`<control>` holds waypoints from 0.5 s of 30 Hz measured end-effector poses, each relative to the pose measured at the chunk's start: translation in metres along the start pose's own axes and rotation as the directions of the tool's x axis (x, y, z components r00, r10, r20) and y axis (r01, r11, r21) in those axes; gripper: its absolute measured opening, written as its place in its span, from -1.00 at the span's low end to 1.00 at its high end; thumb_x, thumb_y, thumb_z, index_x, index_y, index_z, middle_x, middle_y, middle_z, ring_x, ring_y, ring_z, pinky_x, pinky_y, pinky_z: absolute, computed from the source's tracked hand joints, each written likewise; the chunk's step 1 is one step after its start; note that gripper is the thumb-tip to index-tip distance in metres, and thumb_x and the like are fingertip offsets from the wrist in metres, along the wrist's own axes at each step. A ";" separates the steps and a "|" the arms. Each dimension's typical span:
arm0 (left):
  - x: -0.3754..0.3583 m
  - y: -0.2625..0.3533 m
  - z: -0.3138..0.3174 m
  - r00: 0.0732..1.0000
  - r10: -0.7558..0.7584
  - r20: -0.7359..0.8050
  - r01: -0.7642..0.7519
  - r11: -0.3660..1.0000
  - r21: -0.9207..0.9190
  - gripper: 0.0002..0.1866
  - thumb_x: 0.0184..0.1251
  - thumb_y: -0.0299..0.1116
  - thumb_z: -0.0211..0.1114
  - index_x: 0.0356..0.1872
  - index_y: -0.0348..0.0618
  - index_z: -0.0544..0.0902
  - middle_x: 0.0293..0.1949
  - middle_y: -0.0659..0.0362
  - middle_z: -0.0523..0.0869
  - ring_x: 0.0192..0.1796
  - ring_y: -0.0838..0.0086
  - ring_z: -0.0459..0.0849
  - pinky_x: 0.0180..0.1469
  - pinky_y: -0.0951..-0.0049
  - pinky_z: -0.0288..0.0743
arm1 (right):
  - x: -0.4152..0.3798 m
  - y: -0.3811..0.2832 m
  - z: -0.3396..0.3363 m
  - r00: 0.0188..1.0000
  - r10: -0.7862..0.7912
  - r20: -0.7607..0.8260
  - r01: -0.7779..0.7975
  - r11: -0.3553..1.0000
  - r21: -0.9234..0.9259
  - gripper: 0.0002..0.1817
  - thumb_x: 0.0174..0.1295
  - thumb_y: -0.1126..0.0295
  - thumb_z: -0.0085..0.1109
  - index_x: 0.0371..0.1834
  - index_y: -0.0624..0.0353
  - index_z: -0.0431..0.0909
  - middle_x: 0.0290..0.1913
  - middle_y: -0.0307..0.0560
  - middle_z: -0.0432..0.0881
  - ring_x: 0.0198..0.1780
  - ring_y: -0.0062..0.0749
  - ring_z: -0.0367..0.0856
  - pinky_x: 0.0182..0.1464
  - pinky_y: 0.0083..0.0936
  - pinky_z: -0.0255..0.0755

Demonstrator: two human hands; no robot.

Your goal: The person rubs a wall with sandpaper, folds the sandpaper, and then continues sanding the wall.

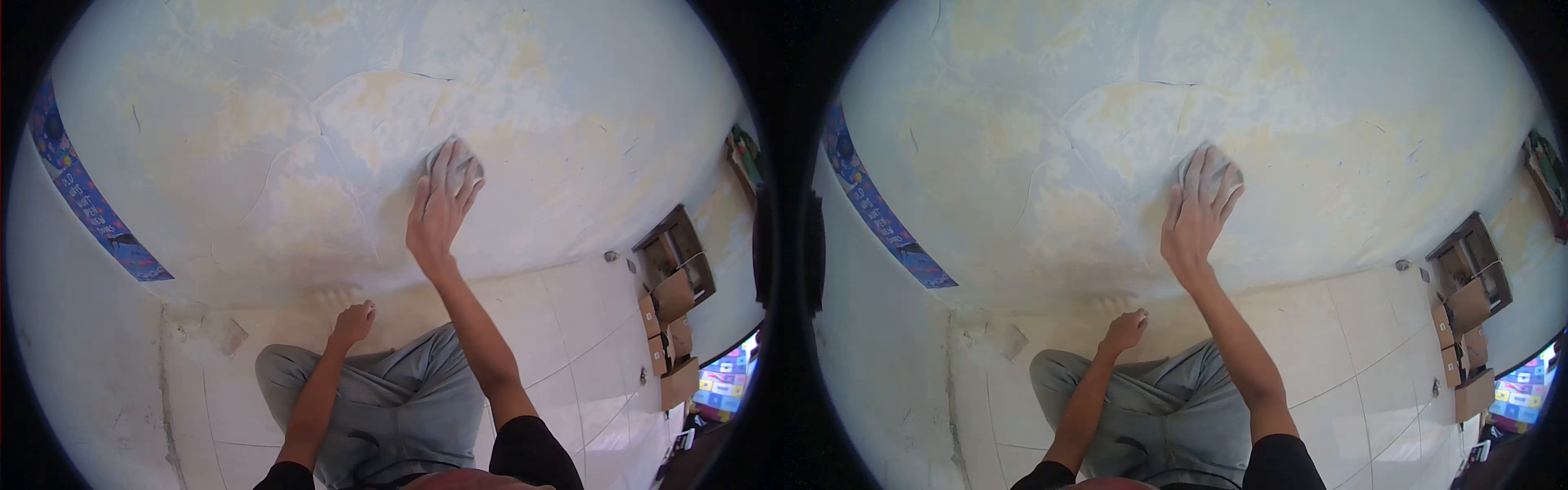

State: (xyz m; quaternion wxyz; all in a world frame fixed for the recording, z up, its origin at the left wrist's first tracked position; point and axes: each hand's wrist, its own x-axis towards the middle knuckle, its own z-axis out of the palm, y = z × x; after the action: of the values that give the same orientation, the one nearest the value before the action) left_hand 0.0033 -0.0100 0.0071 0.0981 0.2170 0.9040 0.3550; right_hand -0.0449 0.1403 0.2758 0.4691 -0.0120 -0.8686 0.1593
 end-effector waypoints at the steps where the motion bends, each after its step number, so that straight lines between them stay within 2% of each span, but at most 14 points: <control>1: 0.000 -0.001 0.000 1.000 -0.013 0.011 0.013 1.000 0.006 -0.72 0.46 -0.17 0.10 -0.01 -0.09 0.60 -0.20 -0.06 0.76 -0.09 -0.06 0.71 -0.05 -0.03 0.56 | 0.018 -0.004 -0.009 0.999 0.002 -0.051 -0.001 1.000 0.026 -0.37 0.48 0.33 -0.18 0.59 0.27 0.04 0.62 0.03 0.07 0.61 0.27 -0.19 0.56 0.19 -0.49; 3: 0.002 -0.001 0.001 1.000 -0.023 0.021 0.022 1.000 0.016 -0.71 0.47 -0.16 0.09 0.01 -0.09 0.61 -0.17 -0.05 0.76 -0.07 -0.06 0.71 -0.03 0.00 0.55 | 0.042 -0.008 -0.019 0.994 0.007 -0.107 -0.001 0.999 0.052 -0.37 0.48 0.33 -0.18 0.59 0.27 0.04 0.61 0.03 0.07 0.61 0.27 -0.19 0.56 0.18 -0.50; 6: 0.003 0.001 0.001 1.000 0.010 -0.022 -0.010 1.000 -0.001 -0.74 0.45 -0.19 0.11 -0.04 -0.10 0.60 -0.23 -0.06 0.75 -0.10 -0.05 0.71 -0.07 -0.05 0.56 | 0.051 -0.009 -0.025 0.988 -0.003 -0.155 0.013 0.998 0.066 -0.37 0.48 0.35 -0.19 0.59 0.27 0.04 0.62 0.03 0.07 0.60 0.26 -0.17 0.56 0.17 -0.50; 8: 0.004 0.003 -0.001 0.999 -0.027 0.027 0.026 0.999 0.039 -0.75 0.44 -0.20 0.12 -0.05 -0.10 0.60 -0.22 -0.07 0.75 -0.11 -0.06 0.71 -0.07 -0.04 0.56 | 0.035 -0.010 -0.022 0.996 0.016 -0.087 -0.011 0.998 0.061 -0.36 0.48 0.33 -0.16 0.59 0.27 0.04 0.62 0.03 0.06 0.61 0.27 -0.18 0.56 0.18 -0.49; 9: 0.005 0.002 0.000 0.999 -0.026 0.024 0.026 0.999 0.034 -0.75 0.44 -0.20 0.12 -0.05 -0.10 0.60 -0.22 -0.07 0.75 -0.11 -0.06 0.71 -0.07 -0.04 0.56 | 0.022 -0.010 -0.017 0.996 0.011 -0.087 -0.006 0.998 0.059 -0.36 0.48 0.33 -0.16 0.59 0.27 0.04 0.62 0.03 0.06 0.61 0.27 -0.18 0.56 0.18 -0.49; 11: 0.003 -0.002 0.003 0.999 0.019 -0.027 -0.019 1.000 -0.007 -0.75 0.43 -0.21 0.12 -0.06 -0.11 0.60 -0.21 -0.07 0.75 -0.11 -0.05 0.71 -0.07 -0.04 0.56 | -0.011 -0.007 0.000 0.999 0.022 0.028 -0.024 0.999 0.046 -0.35 0.47 0.32 -0.14 0.59 0.27 0.04 0.62 0.04 0.05 0.61 0.28 -0.20 0.56 0.19 -0.49; 15: -0.001 -0.002 0.000 0.999 -0.045 0.014 0.045 0.999 -0.014 -0.70 0.47 -0.17 0.09 0.01 -0.11 0.60 -0.17 -0.07 0.75 -0.07 -0.06 0.70 -0.02 -0.01 0.55 | -0.014 -0.006 0.008 1.000 0.025 0.017 -0.025 0.999 0.020 -0.35 0.48 0.30 -0.15 0.59 0.27 0.04 0.63 0.05 0.04 0.61 0.29 -0.22 0.56 0.19 -0.49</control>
State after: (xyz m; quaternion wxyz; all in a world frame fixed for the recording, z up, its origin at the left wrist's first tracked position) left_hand 0.0037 -0.0118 0.0054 0.1137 0.1984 0.9055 0.3575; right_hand -0.0425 0.1301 0.2622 0.4596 -0.0167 -0.8707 0.1740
